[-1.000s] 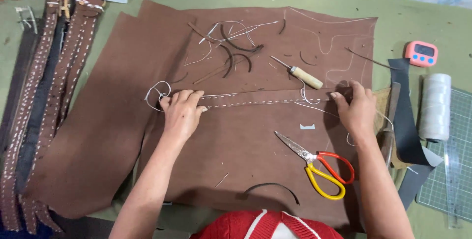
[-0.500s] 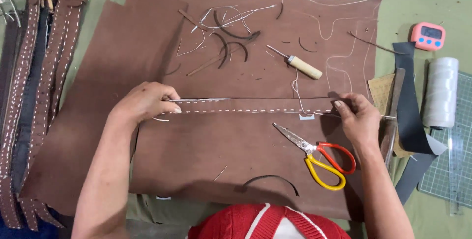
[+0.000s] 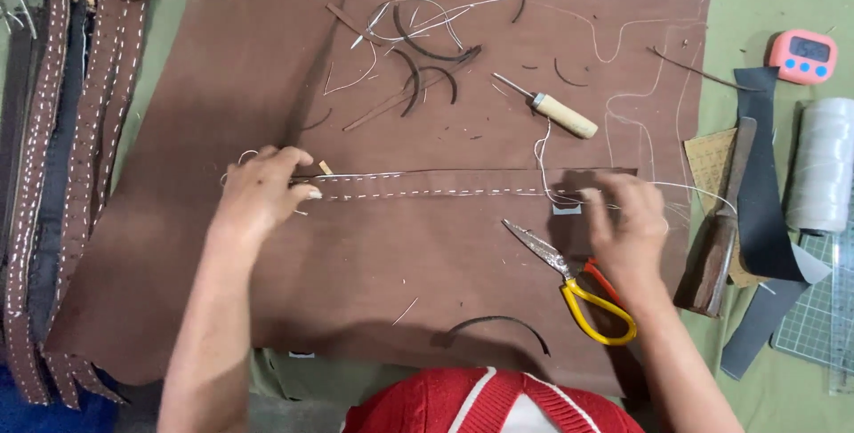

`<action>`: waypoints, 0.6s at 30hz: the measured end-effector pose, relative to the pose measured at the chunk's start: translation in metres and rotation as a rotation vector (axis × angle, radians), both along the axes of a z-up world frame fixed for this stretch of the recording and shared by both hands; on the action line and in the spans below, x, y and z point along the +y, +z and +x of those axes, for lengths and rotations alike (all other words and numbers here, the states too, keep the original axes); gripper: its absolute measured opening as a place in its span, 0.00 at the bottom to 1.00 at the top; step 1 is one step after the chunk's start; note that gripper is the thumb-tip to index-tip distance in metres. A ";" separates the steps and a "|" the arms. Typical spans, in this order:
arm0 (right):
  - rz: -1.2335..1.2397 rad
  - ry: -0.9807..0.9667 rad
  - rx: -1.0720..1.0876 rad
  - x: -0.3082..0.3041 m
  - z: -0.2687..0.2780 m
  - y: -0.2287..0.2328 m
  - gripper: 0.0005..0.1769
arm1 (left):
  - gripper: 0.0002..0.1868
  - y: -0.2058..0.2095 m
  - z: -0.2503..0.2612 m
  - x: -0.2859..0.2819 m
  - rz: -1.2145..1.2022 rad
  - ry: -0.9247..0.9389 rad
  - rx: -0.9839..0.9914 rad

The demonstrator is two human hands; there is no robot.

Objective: Hand-stitching a leather strap onto a larger piece of leather using an awl, mallet, and thread.

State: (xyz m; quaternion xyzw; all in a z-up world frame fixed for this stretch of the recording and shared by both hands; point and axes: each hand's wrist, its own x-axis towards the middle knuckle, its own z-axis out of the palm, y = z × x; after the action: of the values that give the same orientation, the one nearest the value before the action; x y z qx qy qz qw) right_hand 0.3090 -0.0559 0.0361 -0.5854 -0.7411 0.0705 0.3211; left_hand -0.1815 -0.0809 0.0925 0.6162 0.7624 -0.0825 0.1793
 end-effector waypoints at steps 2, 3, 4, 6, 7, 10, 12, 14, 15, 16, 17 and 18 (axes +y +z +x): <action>0.057 0.049 -0.026 0.005 -0.017 -0.011 0.18 | 0.23 -0.014 0.020 -0.003 0.287 -0.068 -0.026; 0.108 0.101 -0.053 0.007 -0.027 -0.016 0.22 | 0.22 -0.021 0.029 -0.007 0.569 -0.130 -0.050; 0.108 0.109 -0.051 0.006 -0.031 -0.024 0.22 | 0.22 -0.024 0.053 -0.004 0.569 -0.122 -0.047; 0.183 0.062 -0.202 0.006 -0.039 -0.039 0.28 | 0.16 -0.032 0.100 0.002 0.716 -0.159 -0.315; 0.183 0.076 -0.202 0.007 -0.039 -0.043 0.28 | 0.16 -0.046 0.122 0.005 0.717 -0.146 -0.311; 0.232 0.079 -0.230 0.011 -0.032 -0.056 0.12 | 0.14 -0.077 0.180 0.013 0.836 -0.229 -0.489; 0.147 0.152 0.000 0.022 -0.021 -0.061 0.10 | 0.13 -0.079 0.213 0.022 0.798 -0.311 -0.560; -0.116 0.062 0.361 0.016 -0.023 -0.014 0.08 | 0.16 -0.094 0.234 0.031 0.832 -0.313 -0.566; -0.388 -0.015 0.731 0.013 -0.027 0.008 0.07 | 0.18 -0.101 0.241 0.035 0.863 -0.305 -0.558; -0.387 -0.019 0.732 0.019 -0.021 0.009 0.07 | 0.18 -0.102 0.240 0.034 0.862 -0.309 -0.559; -0.428 -0.018 0.834 0.023 -0.013 0.010 0.08 | 0.18 -0.104 0.241 0.032 0.884 -0.318 -0.507; -0.469 -0.017 0.937 0.028 -0.005 0.012 0.08 | 0.19 -0.106 0.242 0.030 0.905 -0.327 -0.455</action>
State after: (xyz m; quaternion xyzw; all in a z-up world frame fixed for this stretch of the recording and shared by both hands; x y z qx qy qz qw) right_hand 0.3038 -0.0275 0.0478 -0.5533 -0.4777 0.4860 0.4791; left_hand 0.0609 -0.0511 -0.0139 0.7449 0.5577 0.3639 0.0411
